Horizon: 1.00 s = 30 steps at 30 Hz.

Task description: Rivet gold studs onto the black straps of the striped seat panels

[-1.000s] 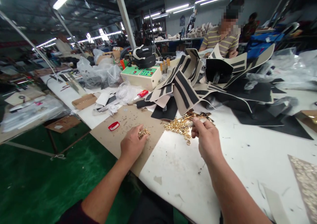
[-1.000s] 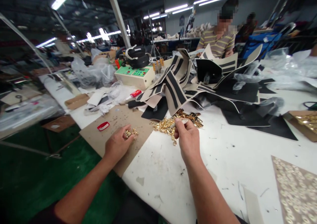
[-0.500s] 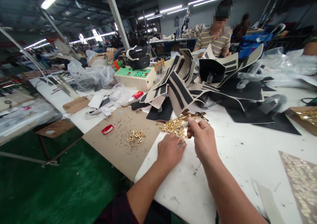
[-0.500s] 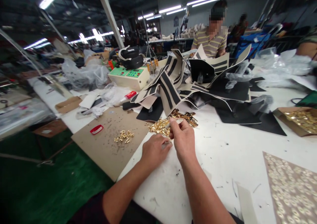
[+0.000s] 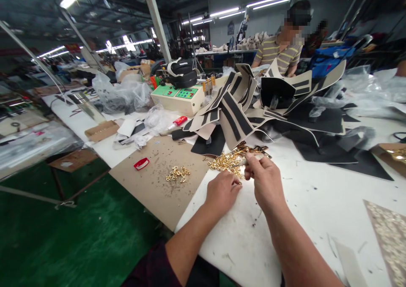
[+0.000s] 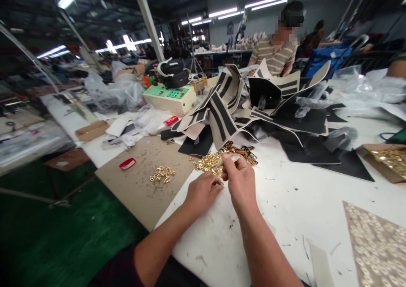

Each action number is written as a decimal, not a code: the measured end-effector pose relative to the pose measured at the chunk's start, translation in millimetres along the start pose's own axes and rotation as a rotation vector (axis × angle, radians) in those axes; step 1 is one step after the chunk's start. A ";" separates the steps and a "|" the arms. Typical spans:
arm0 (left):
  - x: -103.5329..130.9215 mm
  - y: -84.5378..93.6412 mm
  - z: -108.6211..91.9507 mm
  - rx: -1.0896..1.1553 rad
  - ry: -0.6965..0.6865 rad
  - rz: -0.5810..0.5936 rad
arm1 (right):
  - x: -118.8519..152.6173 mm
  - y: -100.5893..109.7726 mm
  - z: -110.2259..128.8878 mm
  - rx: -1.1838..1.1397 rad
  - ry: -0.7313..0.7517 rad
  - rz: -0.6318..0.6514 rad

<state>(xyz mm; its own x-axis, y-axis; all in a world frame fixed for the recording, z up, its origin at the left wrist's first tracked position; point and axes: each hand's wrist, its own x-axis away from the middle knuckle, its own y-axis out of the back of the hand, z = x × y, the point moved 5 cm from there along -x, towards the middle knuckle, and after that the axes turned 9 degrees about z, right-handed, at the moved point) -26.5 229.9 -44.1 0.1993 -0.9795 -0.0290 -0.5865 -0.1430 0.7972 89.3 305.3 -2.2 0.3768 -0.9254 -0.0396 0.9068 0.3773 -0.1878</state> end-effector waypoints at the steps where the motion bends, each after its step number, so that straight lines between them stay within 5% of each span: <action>1: 4.8 3.9 5.3 0.051 0.000 -0.029 | 0.6 -0.3 0.8 0.029 0.011 0.008; 10: 43.7 27.2 33.6 0.244 0.063 -0.308 | 12.7 -22.6 -0.1 0.501 0.073 0.213; 30: 45.5 23.4 33.3 0.191 0.012 -0.366 | 13.0 -26.9 -10.9 0.604 0.075 0.260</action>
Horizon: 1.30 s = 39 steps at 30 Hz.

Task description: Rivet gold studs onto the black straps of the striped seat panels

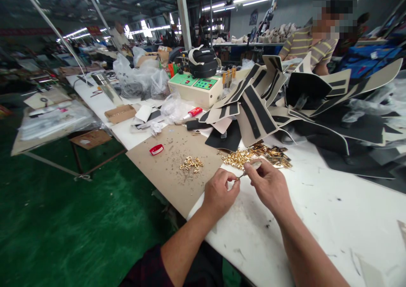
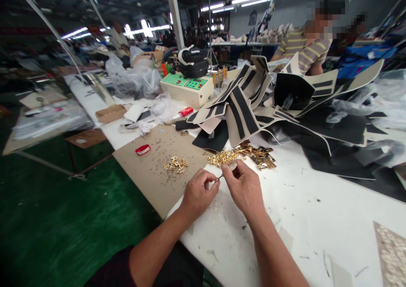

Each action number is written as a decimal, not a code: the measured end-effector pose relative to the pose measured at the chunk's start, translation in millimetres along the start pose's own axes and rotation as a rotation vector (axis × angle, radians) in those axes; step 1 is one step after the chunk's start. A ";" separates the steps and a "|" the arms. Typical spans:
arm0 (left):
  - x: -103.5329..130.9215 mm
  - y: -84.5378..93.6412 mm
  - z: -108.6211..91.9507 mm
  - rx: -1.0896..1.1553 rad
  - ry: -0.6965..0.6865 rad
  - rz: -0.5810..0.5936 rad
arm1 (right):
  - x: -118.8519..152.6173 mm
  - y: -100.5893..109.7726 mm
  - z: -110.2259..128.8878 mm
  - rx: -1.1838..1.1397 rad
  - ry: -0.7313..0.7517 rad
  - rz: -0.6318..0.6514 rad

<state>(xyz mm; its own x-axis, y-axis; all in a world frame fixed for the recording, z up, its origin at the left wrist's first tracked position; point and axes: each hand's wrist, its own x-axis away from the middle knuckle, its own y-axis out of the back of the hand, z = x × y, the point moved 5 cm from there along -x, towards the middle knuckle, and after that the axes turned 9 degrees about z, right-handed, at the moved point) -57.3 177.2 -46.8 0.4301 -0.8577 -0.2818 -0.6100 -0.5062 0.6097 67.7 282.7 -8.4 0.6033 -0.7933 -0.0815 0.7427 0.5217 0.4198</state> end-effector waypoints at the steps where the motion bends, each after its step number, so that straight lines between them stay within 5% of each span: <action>1: 0.0 0.1 0.1 -0.001 -0.002 -0.001 | 0.1 -0.5 0.1 0.001 0.003 0.001; 7: 1.7 -0.2 -1.5 -0.030 -0.011 -0.007 | 1.9 -2.1 6.7 -0.019 0.042 0.017; 12: 3.6 8.6 -5.8 -0.065 -0.024 -0.017 | 4.2 12.3 8.7 -0.163 -0.010 -0.097; 17: -3.8 53.2 10.7 -0.308 0.023 -0.025 | 0.9 27.4 -1.8 -0.384 -0.053 -0.244; 21: -17.2 96.7 37.9 -0.542 0.187 0.028 | -4.4 31.0 -10.2 -0.576 -0.049 -0.307; 24: -24.6 105.8 38.4 -0.609 0.244 0.045 | -7.0 31.9 -12.9 -0.639 -0.040 -0.320; 26: -28.5 90.8 24.8 -0.586 0.174 0.092 | -7.5 32.3 -14.0 -0.658 -0.042 -0.323; 33: -49.1 -11.0 -27.9 -0.533 -0.132 0.348 | -7.4 33.8 -13.1 -0.688 -0.031 -0.306; 39: -70.2 -40.4 -32.2 -0.563 -0.119 0.411 | -8.3 33.6 -10.9 -0.706 -0.065 -0.290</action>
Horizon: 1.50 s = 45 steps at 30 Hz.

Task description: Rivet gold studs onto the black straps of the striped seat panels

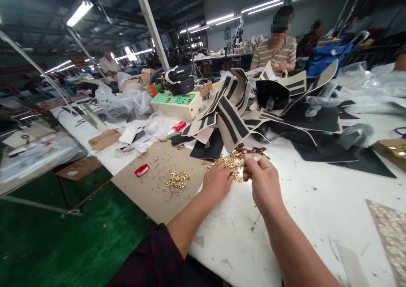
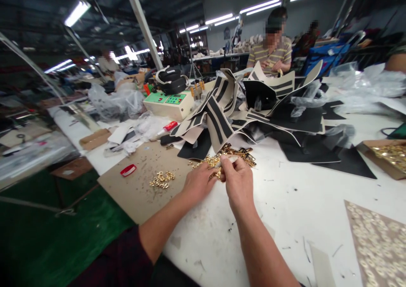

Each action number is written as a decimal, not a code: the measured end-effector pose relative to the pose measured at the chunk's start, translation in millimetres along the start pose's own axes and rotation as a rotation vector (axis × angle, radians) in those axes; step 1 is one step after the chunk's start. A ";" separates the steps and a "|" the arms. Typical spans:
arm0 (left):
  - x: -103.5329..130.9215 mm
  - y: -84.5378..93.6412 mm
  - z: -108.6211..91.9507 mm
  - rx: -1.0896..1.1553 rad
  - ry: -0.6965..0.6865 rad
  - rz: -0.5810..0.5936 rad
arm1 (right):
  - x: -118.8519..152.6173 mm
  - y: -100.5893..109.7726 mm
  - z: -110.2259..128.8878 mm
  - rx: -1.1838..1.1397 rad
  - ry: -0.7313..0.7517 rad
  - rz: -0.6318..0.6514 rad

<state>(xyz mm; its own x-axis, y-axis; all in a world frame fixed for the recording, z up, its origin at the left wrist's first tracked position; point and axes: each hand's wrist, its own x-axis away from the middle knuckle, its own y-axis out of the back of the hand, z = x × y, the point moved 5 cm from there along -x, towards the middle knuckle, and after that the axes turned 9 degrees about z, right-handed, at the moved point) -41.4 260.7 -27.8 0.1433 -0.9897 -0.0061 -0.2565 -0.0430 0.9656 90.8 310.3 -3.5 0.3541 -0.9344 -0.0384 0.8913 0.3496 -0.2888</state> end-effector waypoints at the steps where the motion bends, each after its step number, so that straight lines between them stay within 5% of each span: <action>1: -0.5 -0.3 -0.7 0.002 -0.005 0.007 | 0.1 -0.5 0.9 -0.003 -0.004 0.000; 7: 23.5 -7.3 -2.7 0.050 -0.078 0.054 | 2.4 -1.5 4.4 0.034 -0.014 -0.014; 11: 47.7 -8.2 6.7 0.249 -0.108 -0.028 | 3.9 -1.4 1.2 0.081 -0.012 -0.001; 15: 61.5 -3.7 27.3 0.632 0.019 -0.170 | 5.1 -2.9 -5.3 0.095 -0.004 0.017; 21: 66.4 -18.8 48.9 1.055 0.259 -0.198 | 9.9 -9.6 -10.9 0.169 -0.026 0.086; 34: 75.7 -13.4 41.1 0.818 0.203 -0.370 | 16.1 -27.1 -11.6 0.607 -0.003 0.200; 45: 79.0 -11.9 34.2 0.691 0.197 -0.341 | 18.9 -31.7 -10.1 0.653 0.032 0.245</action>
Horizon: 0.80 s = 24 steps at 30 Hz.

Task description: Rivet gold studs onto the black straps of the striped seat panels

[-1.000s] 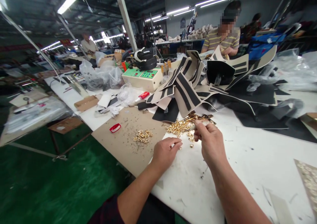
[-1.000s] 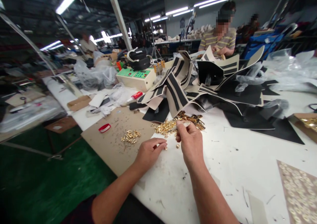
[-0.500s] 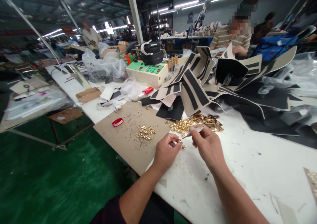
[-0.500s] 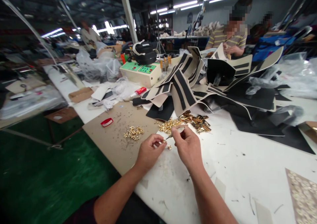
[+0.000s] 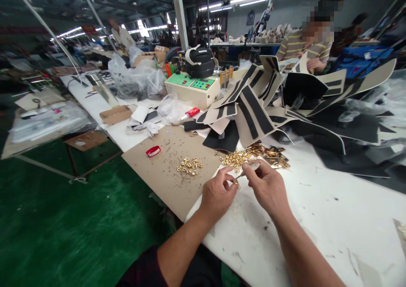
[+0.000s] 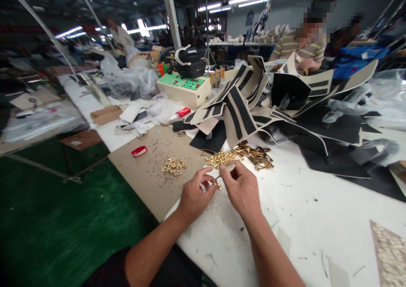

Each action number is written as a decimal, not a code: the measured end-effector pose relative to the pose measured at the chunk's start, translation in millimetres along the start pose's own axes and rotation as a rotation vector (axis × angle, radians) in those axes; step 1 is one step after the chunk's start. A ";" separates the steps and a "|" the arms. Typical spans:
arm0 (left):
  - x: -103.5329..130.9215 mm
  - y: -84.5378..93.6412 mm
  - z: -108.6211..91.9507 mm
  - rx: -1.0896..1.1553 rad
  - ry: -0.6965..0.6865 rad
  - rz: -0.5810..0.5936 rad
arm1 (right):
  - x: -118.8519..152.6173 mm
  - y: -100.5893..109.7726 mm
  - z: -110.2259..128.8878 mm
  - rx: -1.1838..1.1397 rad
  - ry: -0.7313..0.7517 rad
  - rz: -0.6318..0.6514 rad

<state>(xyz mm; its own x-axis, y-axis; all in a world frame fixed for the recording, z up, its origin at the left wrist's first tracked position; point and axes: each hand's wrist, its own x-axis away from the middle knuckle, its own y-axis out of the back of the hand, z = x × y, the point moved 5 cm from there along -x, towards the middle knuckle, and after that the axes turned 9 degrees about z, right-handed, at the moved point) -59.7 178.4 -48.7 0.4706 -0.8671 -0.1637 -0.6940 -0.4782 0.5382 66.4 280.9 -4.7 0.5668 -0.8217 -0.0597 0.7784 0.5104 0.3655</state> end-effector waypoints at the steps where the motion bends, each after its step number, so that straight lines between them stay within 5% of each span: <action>1: 0.3 0.1 -0.2 -0.006 -0.004 -0.001 | 0.1 -0.7 0.2 0.011 0.003 0.007; 17: 1.4 -1.0 3.3 -0.010 -0.038 -0.002 | 1.4 -2.6 5.5 0.145 0.078 0.010; 24: 3.6 0.0 4.0 0.022 -0.048 -0.024 | -2.1 -2.6 -0.9 0.074 0.040 0.132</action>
<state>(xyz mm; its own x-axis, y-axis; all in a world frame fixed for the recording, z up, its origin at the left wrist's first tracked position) -60.2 174.7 -52.5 0.4609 -0.8607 -0.2165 -0.6948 -0.5017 0.5153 63.5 281.5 -6.3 0.6741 -0.7374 -0.0430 0.6755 0.5919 0.4397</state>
